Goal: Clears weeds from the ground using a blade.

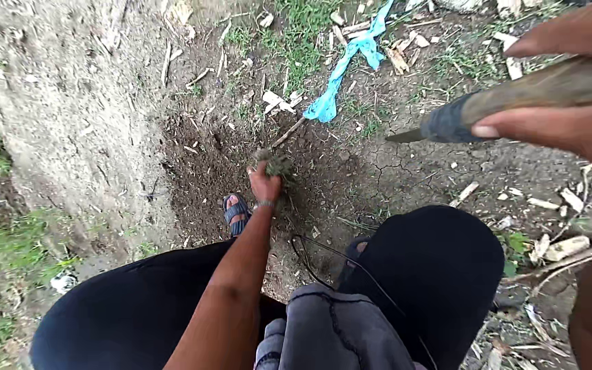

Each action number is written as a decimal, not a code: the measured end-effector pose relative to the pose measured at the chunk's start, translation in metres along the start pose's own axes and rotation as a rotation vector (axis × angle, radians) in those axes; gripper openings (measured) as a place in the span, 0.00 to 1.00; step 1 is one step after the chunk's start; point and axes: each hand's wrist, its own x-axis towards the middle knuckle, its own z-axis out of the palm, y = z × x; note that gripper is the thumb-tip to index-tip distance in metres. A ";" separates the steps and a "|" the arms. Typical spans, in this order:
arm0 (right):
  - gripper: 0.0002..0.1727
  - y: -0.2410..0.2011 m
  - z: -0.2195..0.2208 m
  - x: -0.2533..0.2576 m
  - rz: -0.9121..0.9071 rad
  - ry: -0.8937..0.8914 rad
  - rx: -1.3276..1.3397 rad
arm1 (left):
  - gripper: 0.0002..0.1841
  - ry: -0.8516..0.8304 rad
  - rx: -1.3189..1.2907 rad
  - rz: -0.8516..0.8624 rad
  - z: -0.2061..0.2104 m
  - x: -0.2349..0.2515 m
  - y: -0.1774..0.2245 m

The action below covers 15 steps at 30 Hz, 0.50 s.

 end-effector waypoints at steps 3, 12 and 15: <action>0.42 0.003 0.003 -0.012 0.048 0.021 -0.073 | 0.38 -0.227 0.151 -0.121 0.017 0.022 0.043; 0.18 -0.068 -0.017 0.001 -0.045 -0.020 -0.333 | 0.28 -0.159 0.589 0.342 -0.165 0.069 0.150; 0.21 -0.064 -0.019 0.016 -0.024 -0.040 -0.287 | 0.25 0.102 0.655 0.248 -0.319 0.075 0.148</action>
